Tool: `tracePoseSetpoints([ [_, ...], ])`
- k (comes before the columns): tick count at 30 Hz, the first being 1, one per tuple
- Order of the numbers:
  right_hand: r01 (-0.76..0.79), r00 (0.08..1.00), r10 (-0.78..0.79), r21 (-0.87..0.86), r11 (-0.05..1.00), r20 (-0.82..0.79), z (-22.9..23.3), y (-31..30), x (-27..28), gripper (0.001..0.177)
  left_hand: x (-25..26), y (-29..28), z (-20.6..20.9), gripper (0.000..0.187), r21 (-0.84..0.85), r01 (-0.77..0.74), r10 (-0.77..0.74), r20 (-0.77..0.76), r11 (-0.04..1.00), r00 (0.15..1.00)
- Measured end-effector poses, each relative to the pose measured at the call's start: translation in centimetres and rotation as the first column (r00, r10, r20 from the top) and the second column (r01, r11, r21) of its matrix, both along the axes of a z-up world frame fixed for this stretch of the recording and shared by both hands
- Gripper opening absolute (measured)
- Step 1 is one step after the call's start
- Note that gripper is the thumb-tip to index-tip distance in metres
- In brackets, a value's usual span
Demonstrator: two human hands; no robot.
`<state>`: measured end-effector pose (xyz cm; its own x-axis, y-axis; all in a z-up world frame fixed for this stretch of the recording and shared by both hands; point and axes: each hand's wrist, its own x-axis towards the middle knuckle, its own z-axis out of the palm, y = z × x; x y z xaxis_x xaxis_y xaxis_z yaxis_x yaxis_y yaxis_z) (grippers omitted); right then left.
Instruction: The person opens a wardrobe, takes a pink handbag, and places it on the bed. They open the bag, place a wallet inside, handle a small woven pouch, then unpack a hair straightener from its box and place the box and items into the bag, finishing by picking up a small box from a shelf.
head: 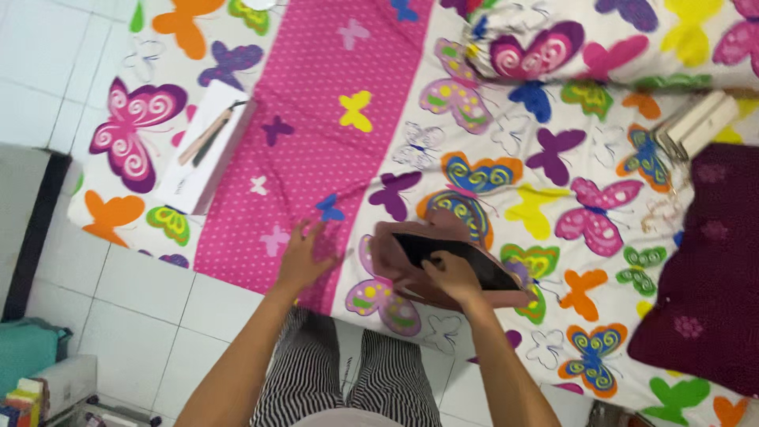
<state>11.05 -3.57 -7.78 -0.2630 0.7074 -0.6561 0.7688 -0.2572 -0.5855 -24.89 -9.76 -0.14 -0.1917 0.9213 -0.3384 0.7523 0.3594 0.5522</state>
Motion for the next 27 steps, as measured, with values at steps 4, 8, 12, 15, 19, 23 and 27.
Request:
tracePoseSetpoints([
  [4,0.027,0.989,-0.017,0.069,0.997,-0.148,2.0,-2.0,-11.7,0.043,-10.5,-2.4,-3.3,0.089,-0.061,-0.145,0.145,0.004,0.988,0.989],
  [8,-0.025,0.995,0.021,-0.045,0.999,-0.099,-1.3,-4.6,-24.7,0.039,-21.5,-3.7,-9.4,0.091,-0.172,-0.368,0.383,0.063,0.914,0.921],
  [12,0.020,0.954,0.000,0.065,0.998,-0.301,-6.1,-4.6,-37.6,0.042,-30.8,-4.3,-16.1,0.092,-0.210,-0.631,0.657,0.091,0.747,0.748],
  [15,-0.082,0.996,0.082,0.010,0.997,-0.032,-8.8,0.2,-44.6,0.052,-34.4,-4.4,-19.0,0.095,-0.155,-0.803,0.806,0.273,0.576,0.525],
  [19,-0.005,0.987,0.013,0.050,0.999,-0.162,-10.4,7.4,-51.4,0.050,-36.7,-4.9,-18.9,0.074,-0.728,-0.454,0.777,0.620,0.515,-0.113],
  [23,-0.005,0.969,0.056,0.208,0.978,-0.241,-13.3,14.9,-57.4,0.054,-37.6,-3.3,-17.9,0.077,-0.702,-0.574,0.758,0.621,0.422,-0.201],
  [27,-0.114,0.987,0.150,0.425,0.898,-0.051,-16.8,20.2,-62.0,0.071,-36.6,-3.1,-17.3,0.092,-0.642,-0.598,0.673,0.706,0.480,-0.218],
])
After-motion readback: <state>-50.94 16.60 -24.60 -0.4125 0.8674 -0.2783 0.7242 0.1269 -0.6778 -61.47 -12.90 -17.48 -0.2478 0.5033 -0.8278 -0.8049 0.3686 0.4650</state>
